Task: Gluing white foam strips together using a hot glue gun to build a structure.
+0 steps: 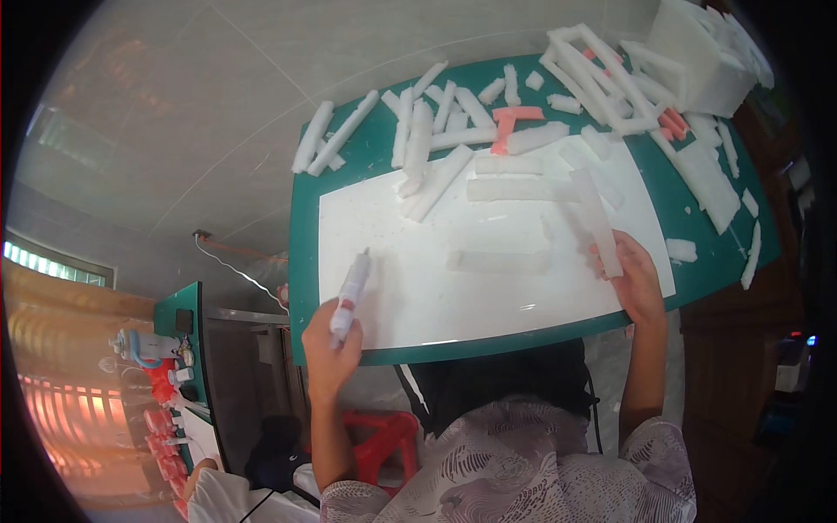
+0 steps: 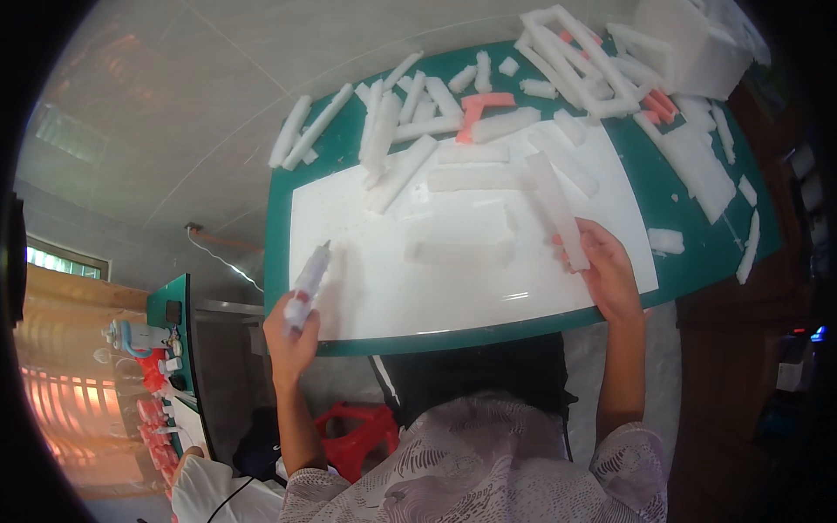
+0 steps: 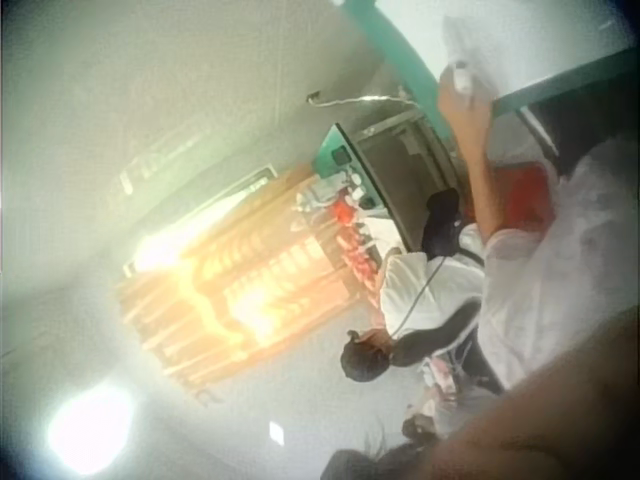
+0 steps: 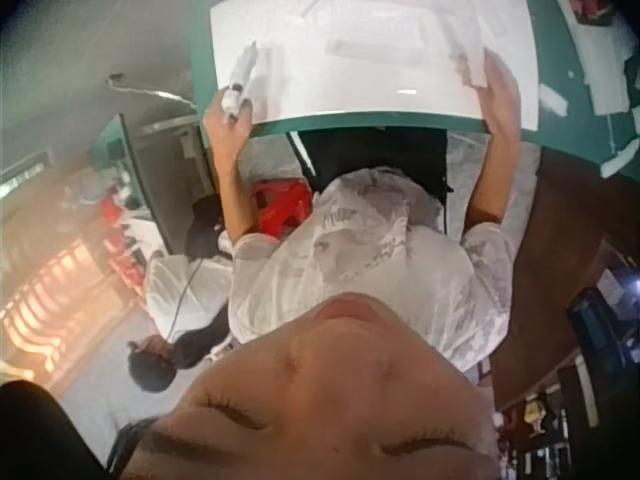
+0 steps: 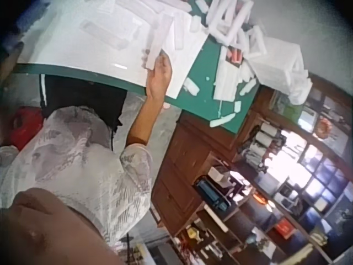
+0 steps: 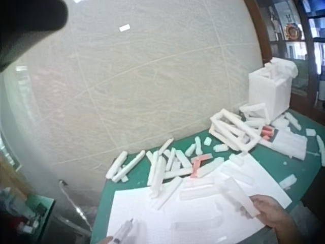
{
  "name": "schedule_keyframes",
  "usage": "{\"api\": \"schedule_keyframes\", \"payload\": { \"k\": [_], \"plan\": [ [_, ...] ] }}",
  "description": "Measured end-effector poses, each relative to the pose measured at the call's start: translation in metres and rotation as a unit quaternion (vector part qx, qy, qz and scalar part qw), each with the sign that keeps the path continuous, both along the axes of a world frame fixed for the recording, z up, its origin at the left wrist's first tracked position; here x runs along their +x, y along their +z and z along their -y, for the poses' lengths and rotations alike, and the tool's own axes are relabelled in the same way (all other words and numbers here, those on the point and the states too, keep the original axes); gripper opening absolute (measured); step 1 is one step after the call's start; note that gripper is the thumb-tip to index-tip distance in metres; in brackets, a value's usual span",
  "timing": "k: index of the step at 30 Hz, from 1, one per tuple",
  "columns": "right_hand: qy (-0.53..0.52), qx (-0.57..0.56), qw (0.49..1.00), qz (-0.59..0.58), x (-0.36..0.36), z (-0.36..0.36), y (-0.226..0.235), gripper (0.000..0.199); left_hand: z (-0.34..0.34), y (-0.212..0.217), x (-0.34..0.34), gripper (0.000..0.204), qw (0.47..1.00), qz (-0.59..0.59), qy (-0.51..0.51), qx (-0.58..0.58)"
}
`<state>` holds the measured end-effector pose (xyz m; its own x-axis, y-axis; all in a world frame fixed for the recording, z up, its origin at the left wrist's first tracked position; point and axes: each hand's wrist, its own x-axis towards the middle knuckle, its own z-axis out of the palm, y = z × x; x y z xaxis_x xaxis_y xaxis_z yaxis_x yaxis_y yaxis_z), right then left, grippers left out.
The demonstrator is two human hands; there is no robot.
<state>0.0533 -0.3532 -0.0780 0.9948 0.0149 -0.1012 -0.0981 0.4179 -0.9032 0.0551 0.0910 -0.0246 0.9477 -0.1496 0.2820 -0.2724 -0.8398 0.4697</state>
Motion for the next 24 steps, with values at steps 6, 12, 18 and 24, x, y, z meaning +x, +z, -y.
{"api": "schedule_keyframes", "payload": {
  "k": [6, 12, 18, 24],
  "plan": [
    [-0.03, -0.001, 0.999, 0.021, 0.001, -0.004, -0.006, 0.035, 0.043, 0.01, -0.014, 0.015, 0.93, -0.184, -0.015, -0.318],
    [-0.036, -0.026, 0.999, 0.016, -0.001, -0.005, -0.005, 0.034, 0.044, -0.01, 0.001, 0.021, 0.95, -0.183, -0.034, -0.25],
    [-0.026, -0.035, 0.998, 0.035, -0.002, -0.005, -0.007, 0.034, 0.047, -0.007, 0.004, 0.024, 0.946, -0.212, -0.021, -0.246],
    [-0.041, -0.047, 0.998, 0.017, -0.004, -0.005, -0.007, 0.031, 0.044, -0.009, 0.008, 0.02, 0.942, -0.223, -0.032, -0.25]
  ]
}}
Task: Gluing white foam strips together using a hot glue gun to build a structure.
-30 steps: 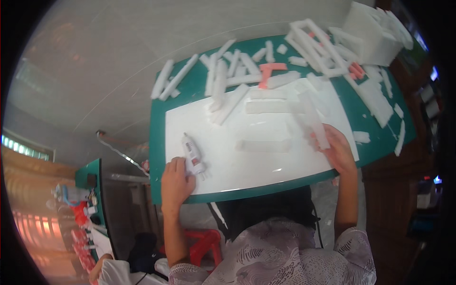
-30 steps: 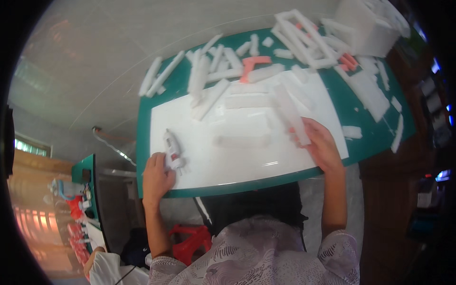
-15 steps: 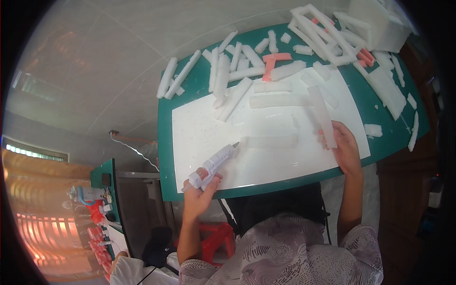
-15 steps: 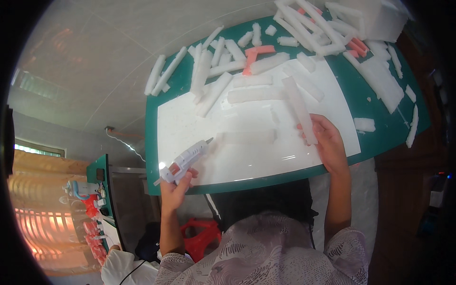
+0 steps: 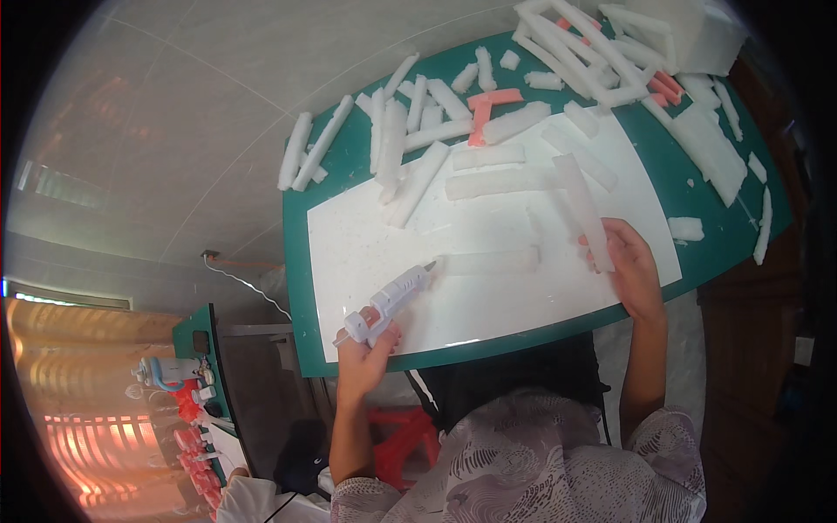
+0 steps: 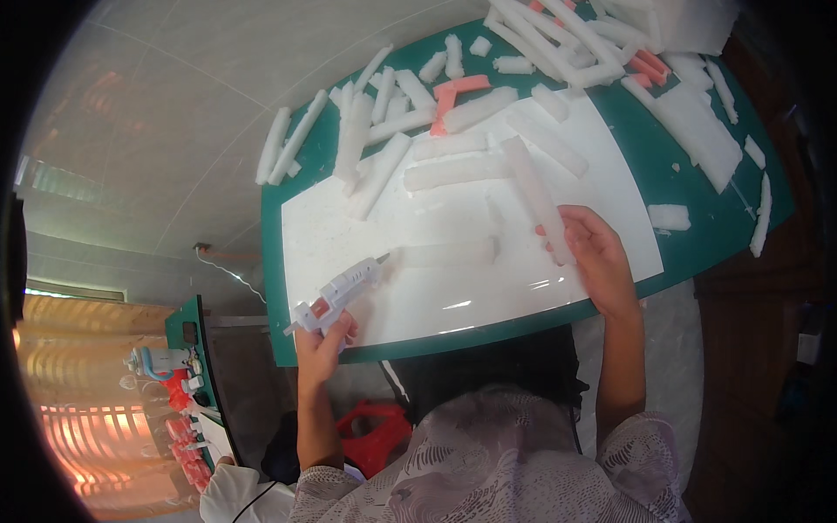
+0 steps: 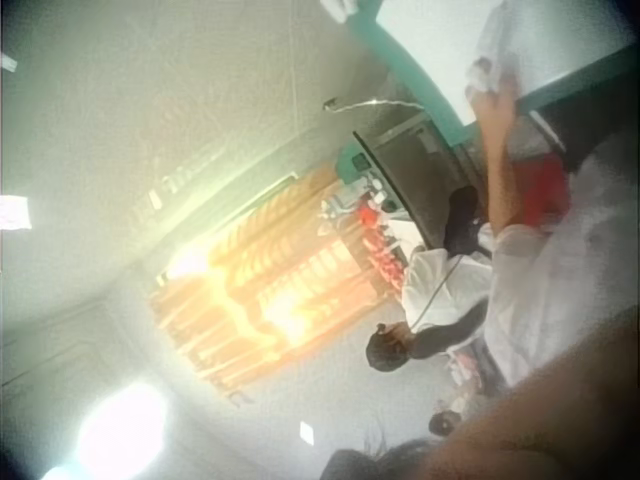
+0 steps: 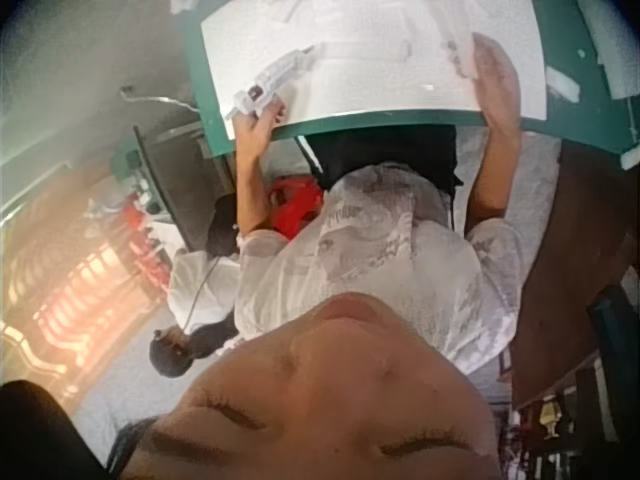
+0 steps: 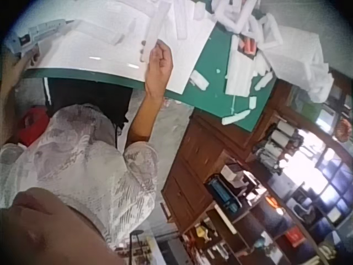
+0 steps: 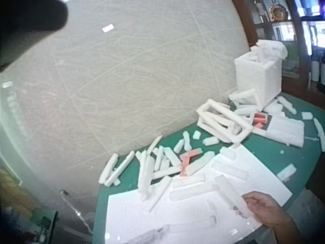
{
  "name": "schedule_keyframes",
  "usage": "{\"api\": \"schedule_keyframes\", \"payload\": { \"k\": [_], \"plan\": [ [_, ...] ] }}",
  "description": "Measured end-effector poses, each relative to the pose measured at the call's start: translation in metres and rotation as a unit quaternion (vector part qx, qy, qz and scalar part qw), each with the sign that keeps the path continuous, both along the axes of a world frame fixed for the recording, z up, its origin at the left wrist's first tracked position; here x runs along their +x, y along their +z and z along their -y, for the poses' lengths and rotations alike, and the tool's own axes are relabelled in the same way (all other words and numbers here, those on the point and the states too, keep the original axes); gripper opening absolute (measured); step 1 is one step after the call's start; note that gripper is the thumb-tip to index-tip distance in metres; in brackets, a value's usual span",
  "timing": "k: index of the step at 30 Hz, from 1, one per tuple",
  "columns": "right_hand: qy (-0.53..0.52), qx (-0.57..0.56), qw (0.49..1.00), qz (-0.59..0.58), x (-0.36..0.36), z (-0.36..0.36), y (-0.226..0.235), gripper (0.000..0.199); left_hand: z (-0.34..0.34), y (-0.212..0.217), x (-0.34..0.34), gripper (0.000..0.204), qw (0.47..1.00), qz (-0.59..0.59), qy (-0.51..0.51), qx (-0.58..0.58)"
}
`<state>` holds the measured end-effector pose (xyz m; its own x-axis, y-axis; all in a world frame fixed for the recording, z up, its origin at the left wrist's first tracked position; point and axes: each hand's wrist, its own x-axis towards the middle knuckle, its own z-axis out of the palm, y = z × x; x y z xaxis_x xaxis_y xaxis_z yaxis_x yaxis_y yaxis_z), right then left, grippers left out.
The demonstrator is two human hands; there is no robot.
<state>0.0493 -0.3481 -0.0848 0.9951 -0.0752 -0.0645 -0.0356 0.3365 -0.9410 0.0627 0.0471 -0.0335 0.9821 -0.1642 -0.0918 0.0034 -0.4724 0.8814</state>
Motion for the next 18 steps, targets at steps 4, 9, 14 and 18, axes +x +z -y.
{"api": "schedule_keyframes", "payload": {
  "k": [4, 9, 14, 18],
  "plan": [
    [-0.005, -0.009, 1.0, 0.003, 0.0, -0.002, 0.002, 0.03, -0.002, -0.001, -0.002, 0.021, 1.0, -0.009, 0.013, -0.001],
    [-0.012, -0.023, 1.0, 0.004, 0.0, -0.003, 0.002, 0.03, 0.006, 0.012, -0.006, 0.02, 0.999, 0.0, 0.05, -0.021],
    [-0.014, -0.034, 0.999, 0.014, -0.001, -0.006, 0.005, 0.029, -0.005, 0.015, -0.012, 0.029, 0.996, 0.01, 0.068, -0.058],
    [-0.044, -0.054, 0.998, 0.001, -0.001, -0.013, 0.009, 0.029, -0.005, 0.018, -0.021, 0.03, 0.99, 0.006, 0.072, -0.124]
  ]
}}
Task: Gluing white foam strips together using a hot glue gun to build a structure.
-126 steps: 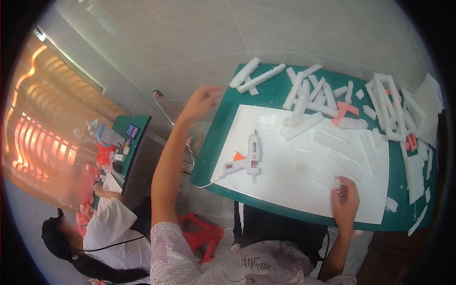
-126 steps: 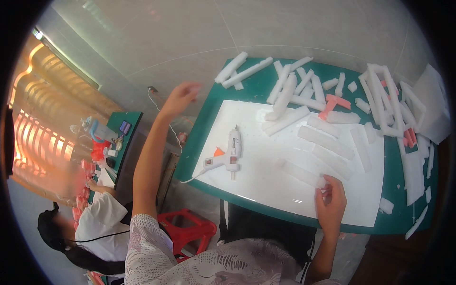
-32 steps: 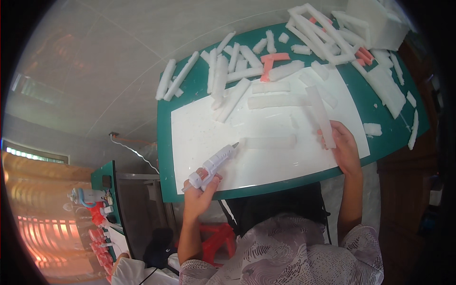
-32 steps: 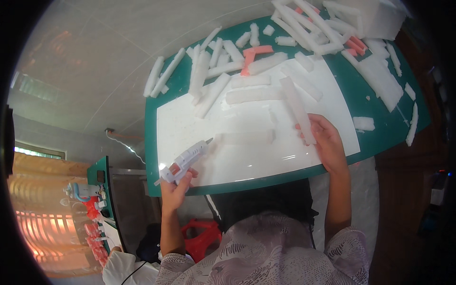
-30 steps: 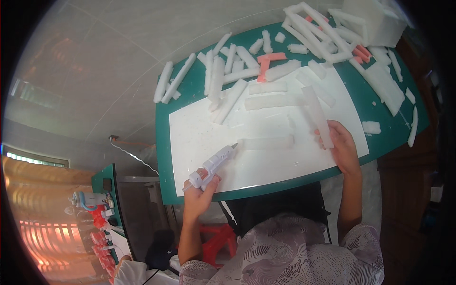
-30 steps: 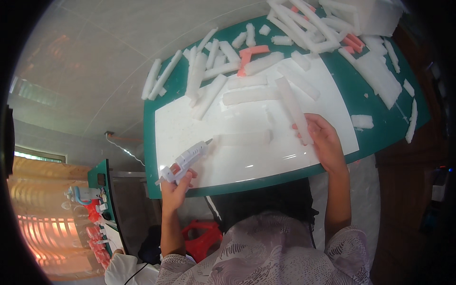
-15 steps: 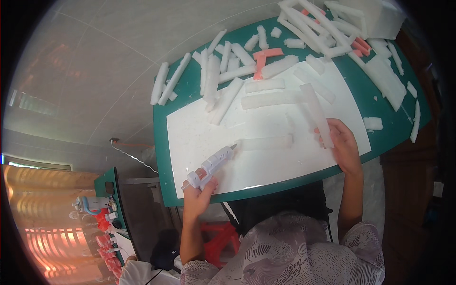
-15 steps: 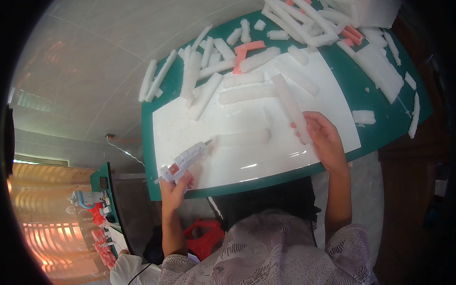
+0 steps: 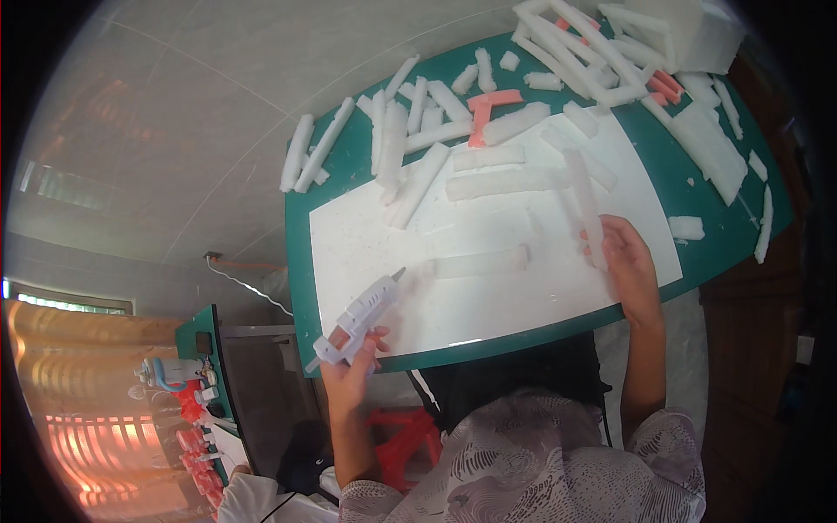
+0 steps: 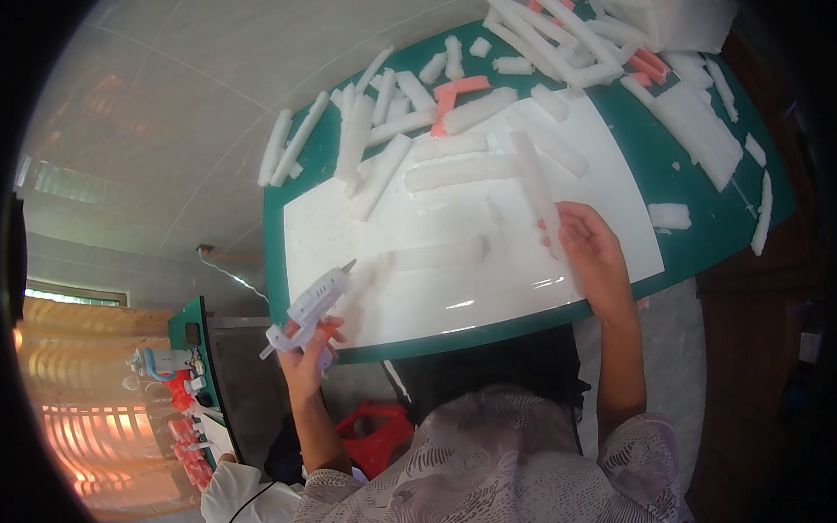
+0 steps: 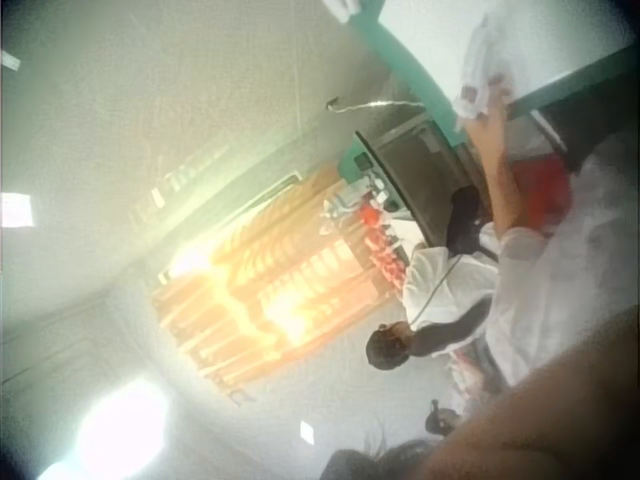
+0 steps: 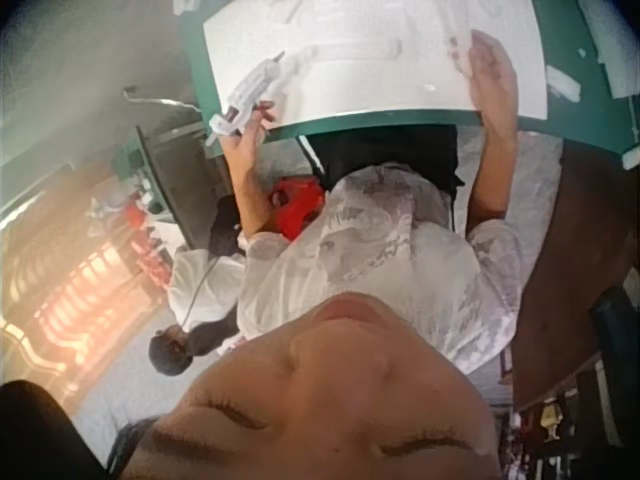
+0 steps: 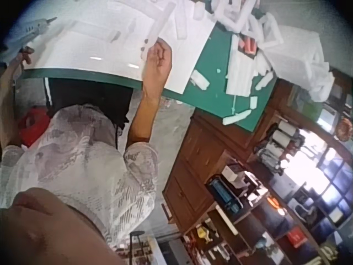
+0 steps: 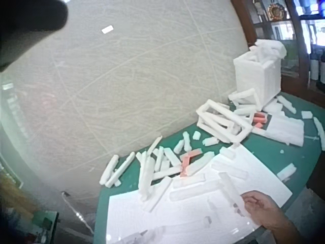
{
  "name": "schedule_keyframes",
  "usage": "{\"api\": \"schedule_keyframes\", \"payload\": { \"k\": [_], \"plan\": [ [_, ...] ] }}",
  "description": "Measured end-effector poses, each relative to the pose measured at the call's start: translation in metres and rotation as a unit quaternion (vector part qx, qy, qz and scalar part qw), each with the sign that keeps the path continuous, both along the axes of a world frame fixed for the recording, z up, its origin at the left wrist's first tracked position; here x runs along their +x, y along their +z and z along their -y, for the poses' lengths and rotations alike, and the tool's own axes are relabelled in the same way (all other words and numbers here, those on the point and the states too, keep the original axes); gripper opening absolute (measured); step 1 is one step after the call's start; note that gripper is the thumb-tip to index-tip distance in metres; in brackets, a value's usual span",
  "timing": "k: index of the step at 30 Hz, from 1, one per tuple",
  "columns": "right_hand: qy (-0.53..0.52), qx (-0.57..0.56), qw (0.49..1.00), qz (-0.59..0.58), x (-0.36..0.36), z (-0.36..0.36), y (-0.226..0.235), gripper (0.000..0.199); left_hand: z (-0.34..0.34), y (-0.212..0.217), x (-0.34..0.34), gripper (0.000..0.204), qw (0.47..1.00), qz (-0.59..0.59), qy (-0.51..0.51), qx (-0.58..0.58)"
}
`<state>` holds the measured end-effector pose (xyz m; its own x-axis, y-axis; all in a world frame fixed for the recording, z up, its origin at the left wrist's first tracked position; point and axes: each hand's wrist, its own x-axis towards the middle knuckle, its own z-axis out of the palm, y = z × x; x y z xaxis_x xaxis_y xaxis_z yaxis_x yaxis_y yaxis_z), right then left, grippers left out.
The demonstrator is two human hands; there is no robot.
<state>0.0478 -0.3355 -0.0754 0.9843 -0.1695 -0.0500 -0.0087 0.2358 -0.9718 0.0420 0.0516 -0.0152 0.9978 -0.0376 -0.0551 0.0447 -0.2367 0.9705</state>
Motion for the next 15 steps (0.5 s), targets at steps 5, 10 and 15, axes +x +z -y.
{"api": "schedule_keyframes", "payload": {
  "k": [5, 10, 15],
  "plan": [
    [-0.015, 0.086, 0.996, 0.019, 0.011, -0.027, -0.001, 0.036, 0.034, 0.01, -0.003, 0.028, 0.994, -0.001, -0.108, 0.001],
    [0.023, 0.054, 0.998, 0.006, 0.016, -0.049, 0.006, 0.038, 0.033, -0.004, 0.023, 0.024, 0.976, 0.0, -0.203, 0.073],
    [0.03, 0.03, 0.999, 0.01, 0.013, -0.052, 0.007, 0.039, -0.01, 0.008, 0.02, 0.041, 0.996, -0.004, -0.093, -0.011]
  ]
}}
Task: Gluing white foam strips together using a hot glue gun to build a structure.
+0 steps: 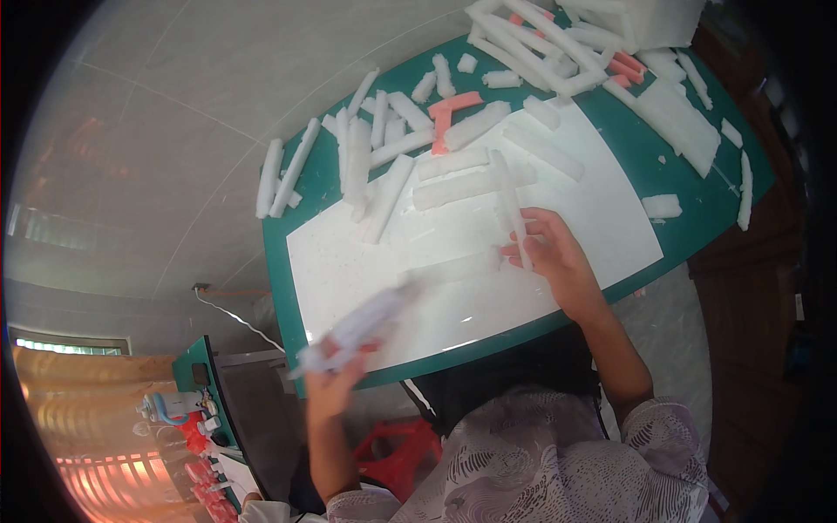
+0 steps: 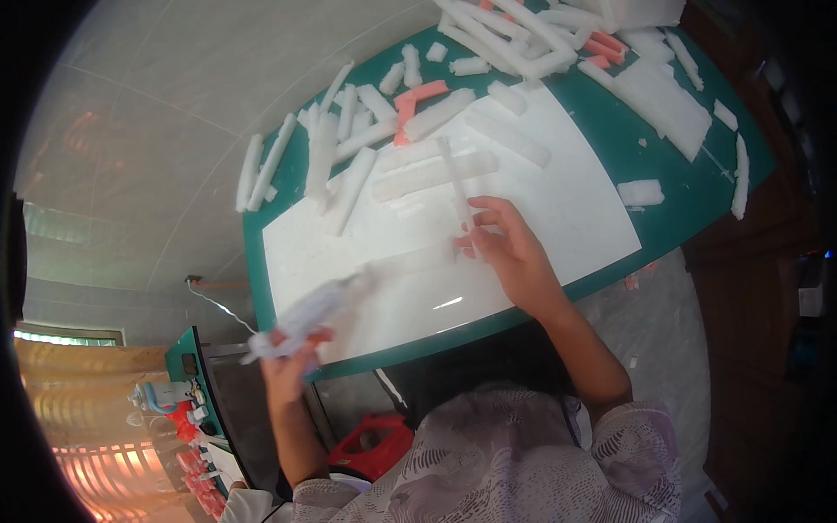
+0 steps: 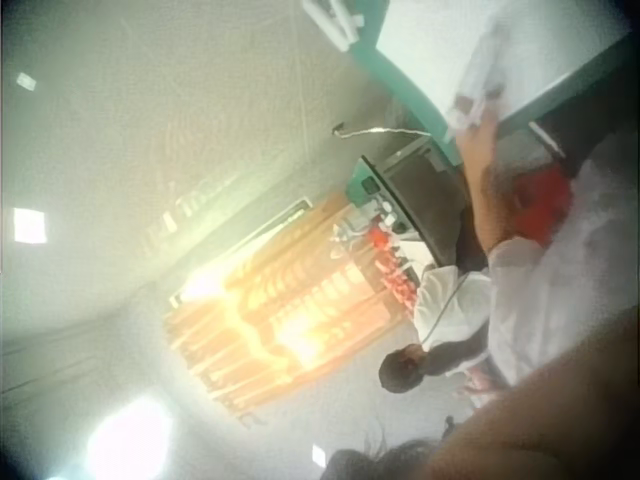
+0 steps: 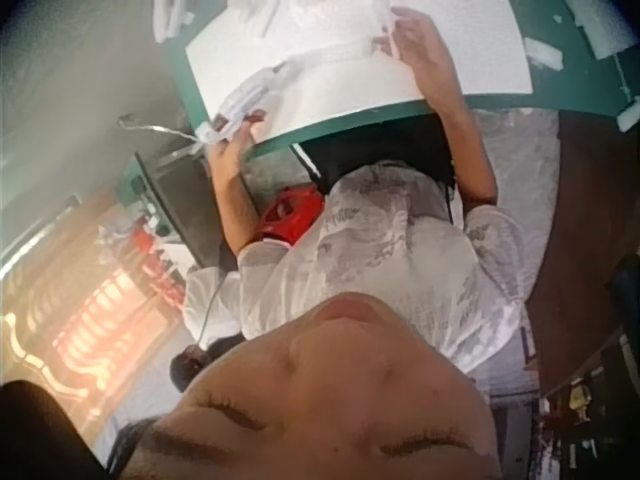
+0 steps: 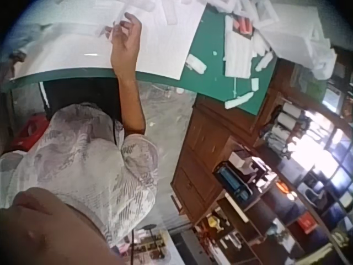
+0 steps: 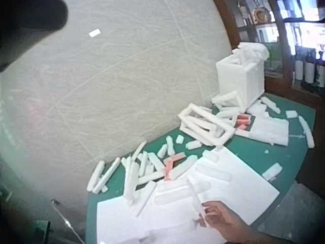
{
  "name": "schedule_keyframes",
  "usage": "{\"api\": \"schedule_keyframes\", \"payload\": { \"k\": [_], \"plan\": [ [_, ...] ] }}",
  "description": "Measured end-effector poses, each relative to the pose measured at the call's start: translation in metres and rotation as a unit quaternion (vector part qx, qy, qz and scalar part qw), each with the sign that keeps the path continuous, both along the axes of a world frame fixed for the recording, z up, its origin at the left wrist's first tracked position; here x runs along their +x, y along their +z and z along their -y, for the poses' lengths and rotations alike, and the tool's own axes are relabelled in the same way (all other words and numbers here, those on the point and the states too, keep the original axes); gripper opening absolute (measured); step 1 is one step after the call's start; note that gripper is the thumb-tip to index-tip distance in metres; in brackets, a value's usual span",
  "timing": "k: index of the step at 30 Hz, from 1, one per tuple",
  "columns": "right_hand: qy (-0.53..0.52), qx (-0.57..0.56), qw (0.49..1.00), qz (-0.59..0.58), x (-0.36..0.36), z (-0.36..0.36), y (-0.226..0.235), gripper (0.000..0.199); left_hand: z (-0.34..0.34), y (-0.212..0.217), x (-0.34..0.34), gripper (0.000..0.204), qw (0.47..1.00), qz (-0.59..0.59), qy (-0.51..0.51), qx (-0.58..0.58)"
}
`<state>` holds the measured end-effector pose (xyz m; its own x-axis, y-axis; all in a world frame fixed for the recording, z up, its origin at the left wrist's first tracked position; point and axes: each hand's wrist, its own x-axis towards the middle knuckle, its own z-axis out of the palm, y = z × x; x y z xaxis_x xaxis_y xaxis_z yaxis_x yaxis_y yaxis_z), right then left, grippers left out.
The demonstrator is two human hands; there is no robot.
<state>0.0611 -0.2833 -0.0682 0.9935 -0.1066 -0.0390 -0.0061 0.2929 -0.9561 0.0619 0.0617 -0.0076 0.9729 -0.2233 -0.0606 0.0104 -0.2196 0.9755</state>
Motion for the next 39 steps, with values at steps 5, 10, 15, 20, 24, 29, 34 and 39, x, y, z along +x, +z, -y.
{"api": "schedule_keyframes", "payload": {
  "k": [5, 10, 15, 20, 24, 29, 34, 39],
  "plan": [
    [0.011, 0.007, 1.0, -0.008, -0.001, 0.0, -0.006, 0.039, -0.115, 0.075, 0.023, 0.05, 0.977, 0.159, 0.134, -0.034],
    [-0.006, 0.013, 1.0, -0.006, -0.003, -0.002, -0.005, 0.039, -0.08, 0.114, 0.027, 0.042, 0.959, 0.252, 0.109, -0.073],
    [-0.005, 0.025, 1.0, -0.011, -0.002, -0.003, -0.005, 0.039, 0.032, 0.062, 0.012, 0.036, 0.996, 0.078, -0.023, -0.036],
    [0.028, 0.013, 0.999, 0.012, 0.0, -0.001, -0.007, 0.036, 0.058, 0.025, 0.031, 0.018, 0.977, 0.052, -0.17, 0.116],
    [0.036, -0.022, 0.999, 0.029, -0.002, 0.001, -0.008, 0.037, 0.068, 0.014, 0.032, 0.017, 0.972, 0.058, -0.202, 0.109],
    [0.038, -0.05, 0.997, 0.05, -0.003, -0.002, -0.008, 0.038, 0.077, 0.006, 0.032, 0.016, 0.971, 0.034, -0.199, 0.126],
    [0.046, -0.052, 0.996, 0.047, -0.002, -0.004, -0.007, 0.039, 0.076, 0.005, 0.033, 0.015, 0.97, 0.033, -0.183, 0.156],
    [0.047, -0.063, 0.996, 0.049, -0.001, -0.003, -0.009, 0.039, 0.079, 0.01, 0.035, 0.012, 0.965, 0.054, -0.197, 0.162]
  ]
}}
